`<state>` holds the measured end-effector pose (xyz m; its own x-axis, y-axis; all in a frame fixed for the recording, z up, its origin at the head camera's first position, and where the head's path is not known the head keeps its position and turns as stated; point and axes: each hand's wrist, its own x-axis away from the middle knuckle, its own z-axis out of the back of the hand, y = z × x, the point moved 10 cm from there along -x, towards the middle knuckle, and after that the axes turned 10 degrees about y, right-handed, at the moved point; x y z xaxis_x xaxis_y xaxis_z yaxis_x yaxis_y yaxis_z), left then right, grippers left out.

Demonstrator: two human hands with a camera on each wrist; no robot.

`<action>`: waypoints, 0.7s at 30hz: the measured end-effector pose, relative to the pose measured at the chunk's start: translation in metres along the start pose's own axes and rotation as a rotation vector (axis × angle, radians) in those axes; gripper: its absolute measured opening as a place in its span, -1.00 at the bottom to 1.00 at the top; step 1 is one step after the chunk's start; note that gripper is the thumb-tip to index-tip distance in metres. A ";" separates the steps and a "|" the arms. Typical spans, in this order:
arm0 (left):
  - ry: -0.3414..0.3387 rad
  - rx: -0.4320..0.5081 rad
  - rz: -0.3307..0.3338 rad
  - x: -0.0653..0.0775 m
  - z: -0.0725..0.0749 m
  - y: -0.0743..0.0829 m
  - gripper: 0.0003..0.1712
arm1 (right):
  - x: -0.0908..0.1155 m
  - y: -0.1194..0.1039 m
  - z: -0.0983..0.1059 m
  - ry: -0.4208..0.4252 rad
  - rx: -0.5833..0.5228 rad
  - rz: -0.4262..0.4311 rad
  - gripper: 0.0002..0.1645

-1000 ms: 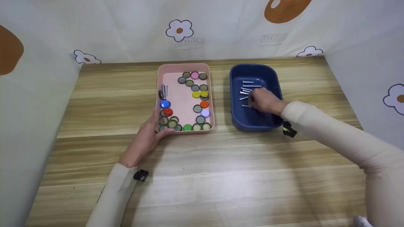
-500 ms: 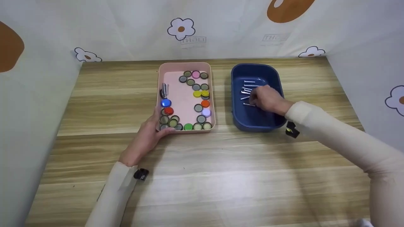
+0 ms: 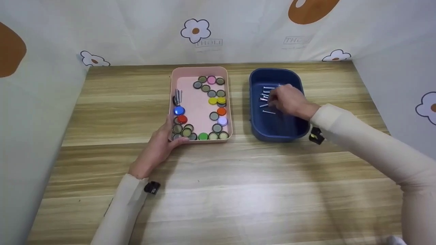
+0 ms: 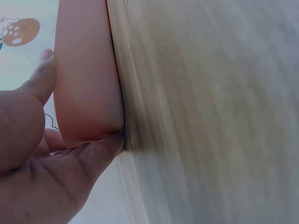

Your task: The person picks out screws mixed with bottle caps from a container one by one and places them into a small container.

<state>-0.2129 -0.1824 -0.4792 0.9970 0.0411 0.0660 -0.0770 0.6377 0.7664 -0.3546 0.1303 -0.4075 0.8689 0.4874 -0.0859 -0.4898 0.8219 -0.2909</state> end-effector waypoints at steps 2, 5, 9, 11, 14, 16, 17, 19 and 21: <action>-0.001 0.002 0.007 0.000 0.000 -0.001 0.21 | -0.002 -0.003 0.002 0.006 -0.008 0.004 -0.94; -0.010 -0.006 0.025 0.000 0.000 -0.001 0.21 | -0.004 -0.008 0.007 0.025 -0.015 0.024 -0.94; -0.010 -0.016 0.026 0.000 0.000 0.000 0.21 | -0.009 -0.018 0.015 0.061 0.000 0.076 -0.92; -0.006 -0.022 0.011 0.000 0.001 0.002 0.21 | -0.011 -0.024 0.018 0.078 0.013 0.106 -0.92; -0.004 -0.033 0.006 0.000 0.001 0.002 0.22 | -0.013 -0.035 0.022 0.099 0.025 0.166 -0.93; -0.006 -0.039 0.012 0.000 0.001 0.002 0.22 | -0.015 -0.043 0.023 0.104 0.032 0.213 -0.93; -0.007 -0.039 0.016 0.000 0.000 0.001 0.22 | -0.016 -0.047 0.024 0.108 0.032 0.237 -0.93; -0.005 -0.036 0.016 0.000 0.000 0.001 0.23 | -0.017 -0.055 0.024 0.109 0.031 0.280 -0.93; -0.002 -0.033 0.010 0.001 0.000 0.001 0.22 | -0.019 -0.062 0.024 0.102 0.027 0.315 -0.93</action>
<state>-0.2124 -0.1818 -0.4781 0.9962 0.0462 0.0744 -0.0863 0.6624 0.7442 -0.3424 0.0768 -0.3650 0.6764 0.6879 -0.2632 -0.7361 0.6437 -0.2094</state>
